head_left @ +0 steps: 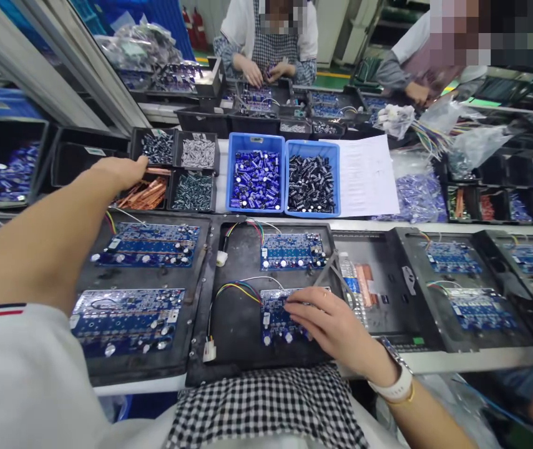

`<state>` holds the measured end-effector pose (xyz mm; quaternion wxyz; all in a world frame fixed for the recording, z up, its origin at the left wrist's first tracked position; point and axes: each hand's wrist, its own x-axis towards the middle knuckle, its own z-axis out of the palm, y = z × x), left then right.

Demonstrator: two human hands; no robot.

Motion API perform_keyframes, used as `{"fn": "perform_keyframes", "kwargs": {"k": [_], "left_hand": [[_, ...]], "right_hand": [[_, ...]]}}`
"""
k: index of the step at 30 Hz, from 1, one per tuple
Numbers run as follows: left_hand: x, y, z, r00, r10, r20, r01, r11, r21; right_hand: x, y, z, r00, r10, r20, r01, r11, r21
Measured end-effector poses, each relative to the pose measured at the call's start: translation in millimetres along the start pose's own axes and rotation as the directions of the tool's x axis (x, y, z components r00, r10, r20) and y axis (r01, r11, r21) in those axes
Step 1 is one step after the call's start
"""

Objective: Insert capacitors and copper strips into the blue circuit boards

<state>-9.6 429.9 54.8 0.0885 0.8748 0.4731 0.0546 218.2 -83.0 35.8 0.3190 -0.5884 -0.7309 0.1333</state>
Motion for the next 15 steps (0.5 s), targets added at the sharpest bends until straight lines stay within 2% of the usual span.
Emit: {"fn": "perform_keyframes", "kwargs": {"k": [5, 9, 12, 15], "left_hand": [[-31, 9, -24.3, 0.999, -0.032, 0.042, 0.027, 0.993, 0.114], [-56, 30, -47.2, 0.995, -0.07, -0.072, 0.077, 0.991, 0.113], [-84, 72, -47.9, 0.97, -0.095, -0.222, 0.116, 0.99, 0.082], [-128, 131, -30.8, 0.951, -0.052, -0.306, 0.055, 0.998, 0.002]], "right_hand": [[-6, 6, -1, 0.999, 0.029, -0.024, -0.03, 1.0, -0.004], [10, 11, -16, 0.993, 0.066, -0.1, -0.066, 0.998, 0.004], [41, 12, -28, 0.979, 0.096, -0.178, -0.086, 0.994, 0.063], [78, 13, -28, 0.968, 0.113, -0.226, -0.08, 0.985, 0.15]]}}
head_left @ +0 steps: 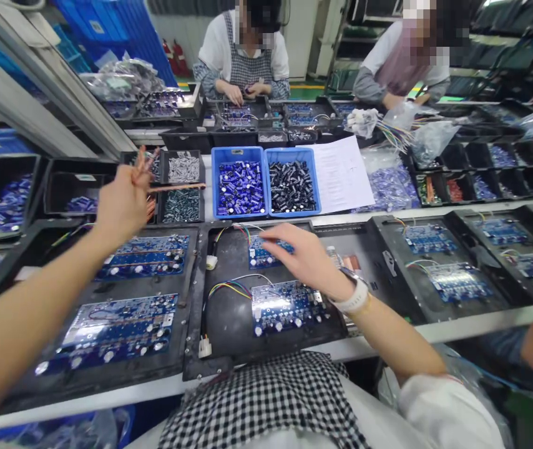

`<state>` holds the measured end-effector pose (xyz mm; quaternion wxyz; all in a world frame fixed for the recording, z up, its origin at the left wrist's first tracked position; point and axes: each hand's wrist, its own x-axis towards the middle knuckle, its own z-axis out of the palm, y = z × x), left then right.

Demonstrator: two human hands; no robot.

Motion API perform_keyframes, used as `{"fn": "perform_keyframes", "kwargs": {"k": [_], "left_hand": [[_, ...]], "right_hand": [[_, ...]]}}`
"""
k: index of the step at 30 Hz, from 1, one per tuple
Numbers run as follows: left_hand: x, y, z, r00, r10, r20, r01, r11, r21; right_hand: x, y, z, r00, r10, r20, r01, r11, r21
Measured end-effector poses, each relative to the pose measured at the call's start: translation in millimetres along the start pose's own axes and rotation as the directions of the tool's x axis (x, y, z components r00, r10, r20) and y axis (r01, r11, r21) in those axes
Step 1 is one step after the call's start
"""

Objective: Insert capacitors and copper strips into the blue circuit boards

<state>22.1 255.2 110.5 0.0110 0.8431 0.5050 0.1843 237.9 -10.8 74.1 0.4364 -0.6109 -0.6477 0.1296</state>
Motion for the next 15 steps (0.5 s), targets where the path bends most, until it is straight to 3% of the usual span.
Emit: {"fn": "perform_keyframes", "kwargs": {"k": [4, 6, 9, 11, 13, 15], "left_hand": [[-74, 59, 5.5, 0.984, 0.165, -0.059, -0.175, 0.957, -0.234], [-99, 72, 7.9, 0.968, 0.215, -0.13, -0.244, 0.927, -0.285], [-116, 78, 14.0, 0.928, 0.291, -0.233, -0.352, 0.888, -0.295], [-119, 82, 19.7, 0.89, 0.387, -0.241, -0.449, 0.834, -0.32], [-120, 89, 25.4, 0.854, 0.492, -0.171, -0.518, 0.771, -0.371], [-120, 97, 30.0, 0.857, 0.513, -0.051, -0.477, 0.751, -0.457]], "right_hand": [[22, 5, 18, 0.986, 0.165, -0.033, -0.154, 0.965, 0.212], [19, 10, 21, 0.968, 0.25, -0.016, -0.227, 0.902, 0.368], [5, 15, 14, 0.966, 0.259, 0.026, -0.233, 0.814, 0.532], [-4, 16, 4, 0.971, 0.223, 0.091, -0.237, 0.815, 0.529], [-9, 16, -8, 0.975, 0.165, 0.148, -0.213, 0.885, 0.413], [-12, 20, -17, 0.986, 0.087, 0.14, -0.115, 0.971, 0.208]]}}
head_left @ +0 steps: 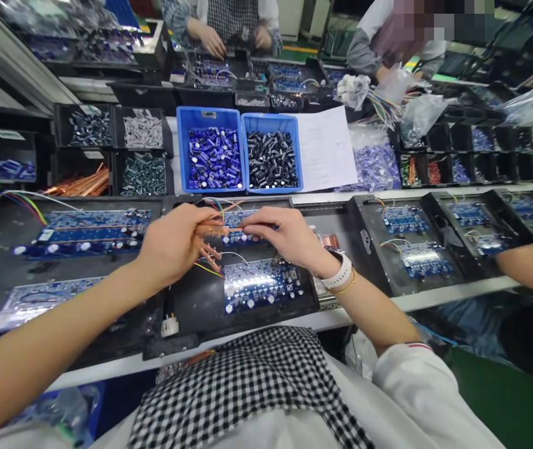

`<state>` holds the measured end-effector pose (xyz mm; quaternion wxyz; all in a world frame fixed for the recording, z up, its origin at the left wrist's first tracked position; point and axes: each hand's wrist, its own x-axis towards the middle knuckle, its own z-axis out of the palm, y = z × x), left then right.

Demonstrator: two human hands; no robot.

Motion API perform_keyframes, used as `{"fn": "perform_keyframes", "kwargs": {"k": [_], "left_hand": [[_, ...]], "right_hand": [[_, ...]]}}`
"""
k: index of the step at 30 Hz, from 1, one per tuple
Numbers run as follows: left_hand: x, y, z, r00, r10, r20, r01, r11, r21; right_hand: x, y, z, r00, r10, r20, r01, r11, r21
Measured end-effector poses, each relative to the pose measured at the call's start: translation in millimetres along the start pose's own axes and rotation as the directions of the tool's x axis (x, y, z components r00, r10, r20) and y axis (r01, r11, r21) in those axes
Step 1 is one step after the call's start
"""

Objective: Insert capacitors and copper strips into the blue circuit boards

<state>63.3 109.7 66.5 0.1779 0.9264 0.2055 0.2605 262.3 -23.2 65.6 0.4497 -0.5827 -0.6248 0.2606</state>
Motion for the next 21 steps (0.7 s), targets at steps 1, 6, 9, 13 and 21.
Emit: {"fn": "perform_keyframes", "kwargs": {"k": [1, 6, 9, 13, 21], "left_hand": [[2, 2, 2.8, 0.997, -0.069, 0.044, 0.072, 0.995, -0.064], [8, -6, 4.8, 0.802, -0.54, 0.254, 0.575, 0.585, -0.572], [5, -13, 2.2, 0.629, -0.622, 0.466, 0.729, 0.263, -0.632], [-3, -11, 3.1, 0.458, -0.622, 0.635, 0.832, 0.049, -0.553], [-16, -10, 14.0, 0.399, -0.599, 0.694, 0.842, -0.061, -0.537]], "right_hand": [[-1, 3, -4, 0.999, -0.042, -0.01, 0.041, 0.991, -0.125], [7, 43, -12, 0.997, -0.056, 0.062, 0.082, 0.802, -0.592], [16, 67, -6, 0.979, -0.063, 0.194, 0.186, 0.662, -0.726], [26, 82, 2, 0.953, -0.108, 0.284, 0.292, 0.579, -0.761], [30, 96, 2, 0.943, -0.116, 0.312, 0.316, 0.607, -0.73]]}}
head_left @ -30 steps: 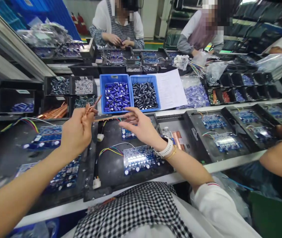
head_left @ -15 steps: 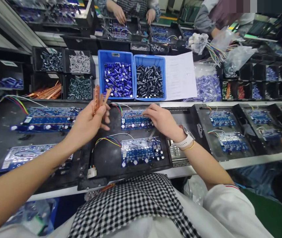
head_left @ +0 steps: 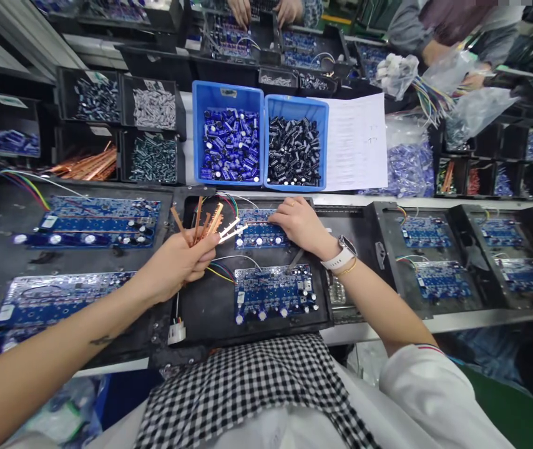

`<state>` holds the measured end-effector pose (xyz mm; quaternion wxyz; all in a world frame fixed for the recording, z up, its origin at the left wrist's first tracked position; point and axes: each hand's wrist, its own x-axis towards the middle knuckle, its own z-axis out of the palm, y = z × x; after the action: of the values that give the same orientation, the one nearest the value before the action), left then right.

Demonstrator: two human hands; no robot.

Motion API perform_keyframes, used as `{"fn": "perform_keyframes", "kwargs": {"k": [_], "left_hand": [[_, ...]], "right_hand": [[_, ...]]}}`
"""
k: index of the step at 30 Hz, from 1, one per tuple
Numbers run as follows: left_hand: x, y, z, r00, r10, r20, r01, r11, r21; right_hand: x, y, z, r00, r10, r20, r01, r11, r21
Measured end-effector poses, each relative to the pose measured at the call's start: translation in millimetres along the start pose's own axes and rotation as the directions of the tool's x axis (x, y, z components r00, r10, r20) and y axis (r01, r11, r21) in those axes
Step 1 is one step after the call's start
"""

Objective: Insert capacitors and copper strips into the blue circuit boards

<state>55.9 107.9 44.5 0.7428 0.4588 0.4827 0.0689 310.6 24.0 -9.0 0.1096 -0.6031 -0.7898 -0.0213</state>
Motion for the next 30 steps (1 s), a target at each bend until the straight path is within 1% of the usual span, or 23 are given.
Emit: {"fn": "perform_keyframes", "kwargs": {"k": [6, 9, 12, 16, 21, 23, 25, 27, 28, 29, 30], "left_hand": [[-6, -3, 5.4, 1.0, 0.024, -0.012, -0.024, 1.0, 0.004], [-7, 0, 6.4, 0.999, -0.008, -0.037, 0.006, 0.999, -0.041], [-7, 3, 7.2, 0.997, -0.049, -0.053, 0.042, 0.991, -0.124], [-8, 6, 11.0, 0.998, -0.046, -0.032, 0.039, 0.979, -0.2], [-14, 3, 16.0, 0.998, -0.053, -0.018, 0.047, 0.97, -0.237], [-17, 0, 16.5, 0.999, -0.044, -0.004, 0.042, 0.97, -0.241], [-20, -2, 17.3, 1.0, -0.017, 0.0, 0.016, 0.966, -0.258], [-24, -3, 20.6, 1.0, 0.031, 0.003, -0.029, 0.955, -0.295], [-26, -4, 23.7, 0.998, 0.062, 0.009, -0.056, 0.947, -0.315], [-29, -5, 27.9, 0.996, 0.092, 0.02, -0.081, 0.94, -0.33], [-31, -6, 33.0, 0.992, 0.122, 0.031, -0.105, 0.935, -0.338]], "right_hand": [[0, 1, 2, 1.0, -0.014, -0.012, 0.015, 1.0, 0.026], [0, 1, 1, 1.0, -0.02, -0.021, 0.02, 1.0, -0.012], [0, 1, 1, 0.999, -0.026, -0.035, 0.026, 0.999, -0.024], [-1, 2, 2, 0.999, -0.028, -0.036, 0.028, 1.0, -0.003], [-2, 3, 3, 0.999, -0.021, -0.025, 0.021, 1.0, 0.006], [-2, 3, 3, 1.0, -0.019, -0.014, 0.02, 0.999, 0.028], [-1, 1, -1, 1.0, 0.007, -0.001, -0.007, 0.999, 0.051], [0, -6, -9, 0.997, 0.074, -0.009, -0.073, 0.993, 0.094], [0, -12, -14, 0.993, 0.116, -0.024, -0.111, 0.983, 0.149], [1, -20, -19, 0.987, 0.155, -0.039, -0.141, 0.959, 0.244], [2, -30, -25, 0.981, 0.187, -0.046, -0.155, 0.912, 0.381]]}}
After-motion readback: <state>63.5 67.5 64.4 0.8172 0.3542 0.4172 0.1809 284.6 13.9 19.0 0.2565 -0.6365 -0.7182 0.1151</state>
